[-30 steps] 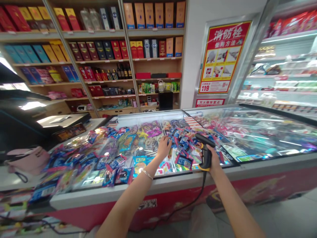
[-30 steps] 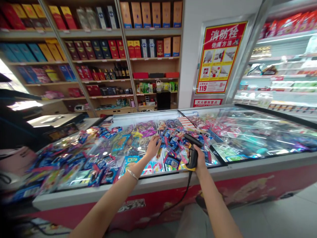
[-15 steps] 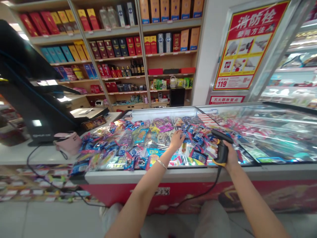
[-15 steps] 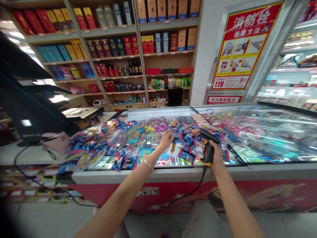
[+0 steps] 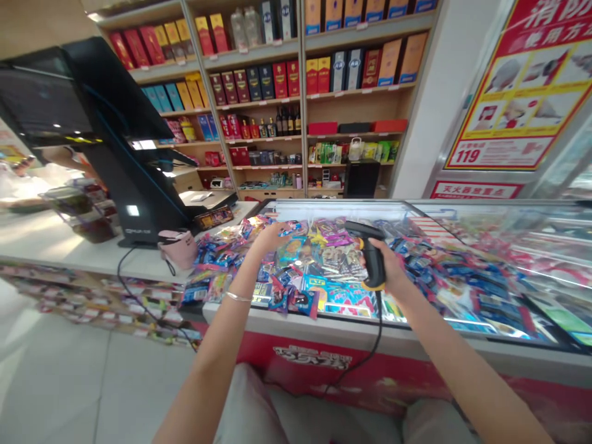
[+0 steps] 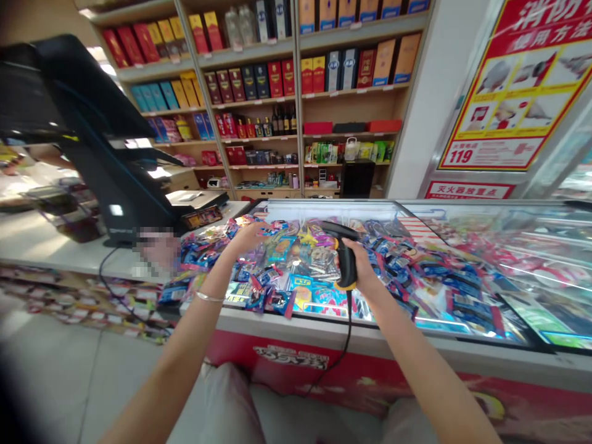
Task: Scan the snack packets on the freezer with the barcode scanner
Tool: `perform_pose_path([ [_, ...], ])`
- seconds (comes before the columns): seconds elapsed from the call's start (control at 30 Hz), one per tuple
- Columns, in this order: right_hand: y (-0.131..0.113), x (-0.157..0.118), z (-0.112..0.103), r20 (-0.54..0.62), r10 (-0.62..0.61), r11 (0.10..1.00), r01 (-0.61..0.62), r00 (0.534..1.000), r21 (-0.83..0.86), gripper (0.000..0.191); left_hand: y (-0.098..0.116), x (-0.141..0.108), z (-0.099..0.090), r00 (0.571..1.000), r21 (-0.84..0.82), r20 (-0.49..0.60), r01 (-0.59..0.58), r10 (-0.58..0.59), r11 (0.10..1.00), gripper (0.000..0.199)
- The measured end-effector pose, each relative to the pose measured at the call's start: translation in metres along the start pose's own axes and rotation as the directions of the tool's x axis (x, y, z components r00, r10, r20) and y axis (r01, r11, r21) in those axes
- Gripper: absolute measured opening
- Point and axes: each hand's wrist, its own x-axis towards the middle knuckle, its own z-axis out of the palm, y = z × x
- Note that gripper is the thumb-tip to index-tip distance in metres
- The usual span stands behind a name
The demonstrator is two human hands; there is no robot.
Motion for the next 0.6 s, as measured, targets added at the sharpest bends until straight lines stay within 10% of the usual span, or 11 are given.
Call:
perform_pose_path([
  [0.17, 0.034, 0.026, 0.053, 0.187, 0.107, 0.994, -0.1, 0.977, -0.046, 0.025, -0.06, -0.024, -0.02, 0.938, 0.128, 0.27, 0.186, -0.215, 0.974, 0.042],
  [0.4, 0.071, 0.037, 0.067, 0.425, 0.161, 0.986, -0.125, 0.891, -0.114, 0.033, -0.081, -0.042, 0.008, 0.879, 0.416, 0.294, 0.234, -0.374, 0.879, 0.061],
  [0.6, 0.077, 0.033, 0.053, 0.461, 0.207, 0.977, -0.158, 0.863, -0.142, 0.041, -0.072, -0.009, 0.017, 0.949, 0.008, 0.255, 0.19, -0.186, 0.982, 0.052],
])
